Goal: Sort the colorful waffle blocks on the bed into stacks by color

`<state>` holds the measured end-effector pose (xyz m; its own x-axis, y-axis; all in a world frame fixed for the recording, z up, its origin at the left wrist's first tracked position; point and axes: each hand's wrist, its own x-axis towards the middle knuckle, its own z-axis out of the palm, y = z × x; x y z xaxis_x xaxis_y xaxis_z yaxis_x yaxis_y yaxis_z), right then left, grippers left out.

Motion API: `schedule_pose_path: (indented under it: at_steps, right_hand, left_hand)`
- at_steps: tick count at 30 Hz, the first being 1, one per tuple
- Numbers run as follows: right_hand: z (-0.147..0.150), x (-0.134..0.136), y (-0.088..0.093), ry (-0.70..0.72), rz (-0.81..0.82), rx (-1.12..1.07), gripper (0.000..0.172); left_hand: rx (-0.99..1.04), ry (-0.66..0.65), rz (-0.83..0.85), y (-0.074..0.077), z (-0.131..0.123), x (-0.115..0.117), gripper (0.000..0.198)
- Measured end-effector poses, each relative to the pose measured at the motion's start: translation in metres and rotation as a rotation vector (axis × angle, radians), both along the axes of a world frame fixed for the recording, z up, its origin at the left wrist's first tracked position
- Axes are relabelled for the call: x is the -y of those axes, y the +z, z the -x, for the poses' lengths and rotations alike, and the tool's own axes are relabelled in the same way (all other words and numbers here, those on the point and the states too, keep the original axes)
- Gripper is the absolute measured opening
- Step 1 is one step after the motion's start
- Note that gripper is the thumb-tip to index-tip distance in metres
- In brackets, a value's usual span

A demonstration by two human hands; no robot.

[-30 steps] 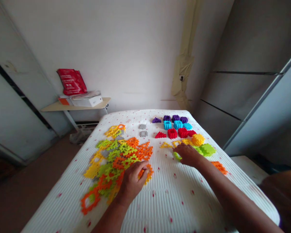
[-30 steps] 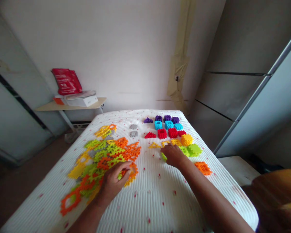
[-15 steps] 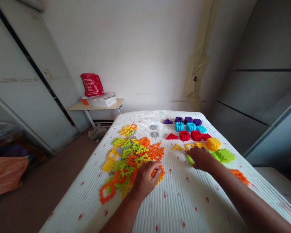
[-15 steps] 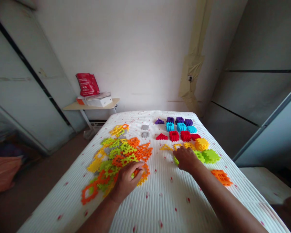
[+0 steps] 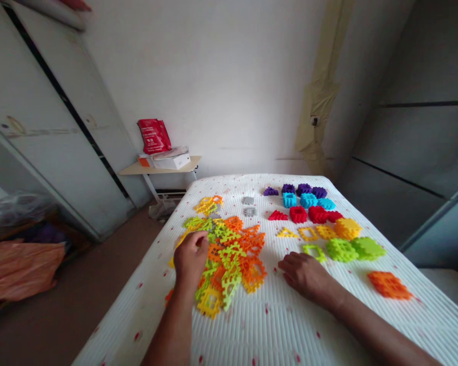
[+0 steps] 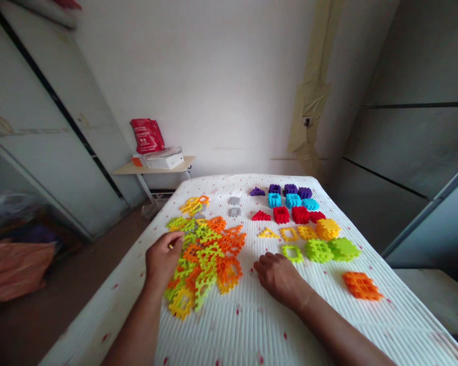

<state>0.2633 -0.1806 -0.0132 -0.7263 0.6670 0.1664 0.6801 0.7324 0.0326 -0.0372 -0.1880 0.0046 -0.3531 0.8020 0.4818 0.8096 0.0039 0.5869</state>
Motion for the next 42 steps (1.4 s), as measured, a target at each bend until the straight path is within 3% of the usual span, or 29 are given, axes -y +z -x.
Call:
schedule_pose_path:
  at_steps: [3, 6, 11, 17, 22, 28, 33, 37, 42]
  right_hand:
    - [0.005, -0.003, -0.012, 0.055, -0.029, -0.053, 0.029]
    - [0.005, -0.006, -0.018, 0.042, -0.023, -0.080, 0.031]
    - [0.006, -0.004, -0.020, -0.002, 0.000, -0.057, 0.028]
    - [0.007, -0.006, -0.024, -0.021, -0.002, -0.071, 0.027]
    - [0.008, -0.006, -0.023, -0.041, 0.011, -0.093, 0.026]
    - [0.007, -0.008, -0.027, -0.048, 0.025, -0.123, 0.021]
    - [0.005, -0.011, -0.028, -0.045, 0.050, -0.198, 0.018]
    - [0.004, -0.013, -0.027, -0.033, 0.070, -0.261, 0.021]
    - [0.000, -0.016, -0.029, -0.070, 0.112, -0.497, 0.021]
  left_hand:
    - [-0.163, 0.097, 0.406, 0.008, 0.028, -0.011, 0.026]
    - [-0.271, 0.104, 0.644, 0.007, 0.036, -0.021, 0.029]
    - [-0.287, 0.153, 0.741, -0.004, 0.031, -0.035, 0.027]
    - [-0.294, 0.191, 0.736, -0.008, 0.025, -0.034, 0.031]
    - [-0.278, 0.216, 0.618, -0.003, 0.024, -0.031, 0.047]
    - [-0.224, 0.211, 0.377, 0.003, 0.023, -0.028, 0.037]
    - [-0.059, 0.011, 0.103, -0.001, 0.003, -0.023, 0.020]
    - [-0.017, -0.291, -0.139, -0.011, -0.028, -0.018, 0.008]
    - [-0.103, -0.506, -0.364, -0.024, -0.059, -0.009, 0.015]
